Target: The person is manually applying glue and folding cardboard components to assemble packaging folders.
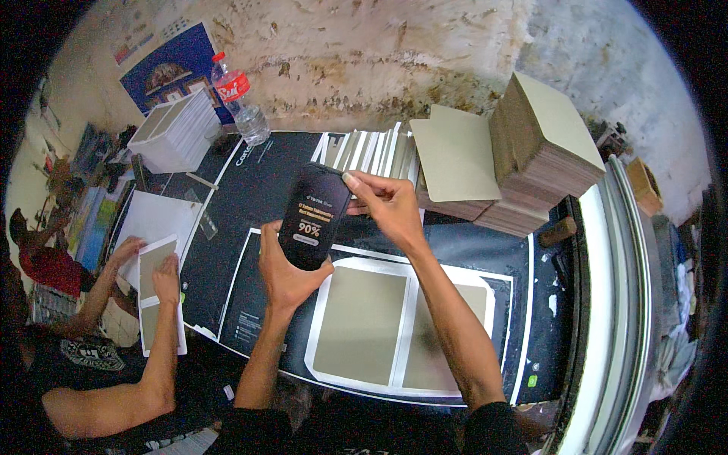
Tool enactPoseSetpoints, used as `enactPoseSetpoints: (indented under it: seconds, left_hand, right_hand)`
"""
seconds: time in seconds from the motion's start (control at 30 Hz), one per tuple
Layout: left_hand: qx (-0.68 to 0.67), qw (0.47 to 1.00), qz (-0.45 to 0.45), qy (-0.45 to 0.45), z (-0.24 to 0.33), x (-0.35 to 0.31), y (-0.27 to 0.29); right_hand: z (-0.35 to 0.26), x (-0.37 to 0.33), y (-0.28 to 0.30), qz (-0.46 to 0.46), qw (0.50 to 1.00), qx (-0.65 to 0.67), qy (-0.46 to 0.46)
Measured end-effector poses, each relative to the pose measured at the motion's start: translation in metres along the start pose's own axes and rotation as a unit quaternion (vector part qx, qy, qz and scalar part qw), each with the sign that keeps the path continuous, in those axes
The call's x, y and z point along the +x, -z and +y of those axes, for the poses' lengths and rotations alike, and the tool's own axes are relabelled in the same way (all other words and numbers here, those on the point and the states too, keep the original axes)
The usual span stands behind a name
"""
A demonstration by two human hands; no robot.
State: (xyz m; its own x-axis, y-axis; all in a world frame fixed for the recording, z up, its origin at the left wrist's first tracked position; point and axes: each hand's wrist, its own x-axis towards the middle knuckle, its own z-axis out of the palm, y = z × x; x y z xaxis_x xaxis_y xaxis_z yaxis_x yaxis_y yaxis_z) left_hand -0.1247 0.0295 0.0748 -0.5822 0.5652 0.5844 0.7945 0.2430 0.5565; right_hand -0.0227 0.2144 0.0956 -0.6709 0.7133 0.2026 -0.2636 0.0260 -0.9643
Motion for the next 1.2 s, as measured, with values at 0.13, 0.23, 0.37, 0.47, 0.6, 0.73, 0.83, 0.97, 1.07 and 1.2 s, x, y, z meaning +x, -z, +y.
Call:
enactPoseSetpoints:
  seconds: [0.13, 0.23, 0.37, 0.47, 0.6, 0.73, 0.83, 0.97, 1.07, 1.2]
  left_hand:
    - [-0.002, 1.000, -0.015, 0.013, 0.000, -0.003, -0.001]
    - [-0.011, 0.999, -0.018, 0.027, 0.005, -0.003, 0.000]
    - [-0.006, 0.999, -0.021, 0.029, 0.003, -0.004, 0.002]
    - [0.003, 0.999, -0.016, 0.031, 0.004, -0.002, 0.000]
    - [0.002, 1.000, -0.002, 0.016, 0.002, -0.003, -0.001]
    - [-0.003, 0.999, -0.009, 0.031, 0.003, -0.001, -0.005]
    - [0.033, 0.999, 0.014, 0.019, -0.022, 0.007, -0.025]
    - [0.111, 0.985, -0.006, 0.133, -0.088, 0.047, -0.053]
    - [0.173, 0.972, -0.052, 0.148, -0.144, 0.084, -0.074]
    - [0.170, 0.953, -0.120, 0.220, -0.188, 0.118, -0.081]
  right_hand:
    - [-0.001, -0.001, 0.003, -0.003, 0.999, -0.041, 0.008]
    - [-0.002, -0.001, 0.003, 0.001, 0.999, -0.051, 0.001]
    - [-0.005, -0.002, 0.001, -0.001, 1.000, -0.020, -0.005]
    - [-0.005, -0.001, 0.001, -0.001, 1.000, 0.024, -0.008]
    - [-0.002, 0.000, 0.000, -0.009, 1.000, 0.024, -0.002]
    - [-0.004, -0.007, 0.002, 0.021, 0.998, 0.031, -0.041]
    - [0.009, -0.019, 0.025, 0.027, 0.980, -0.188, 0.058]
    - [0.001, -0.070, 0.052, 0.063, 0.943, -0.310, 0.107]
    - [-0.003, -0.115, 0.082, 0.095, 0.937, -0.332, 0.050]
    - [-0.011, -0.167, 0.094, 0.152, 0.915, -0.362, -0.094]
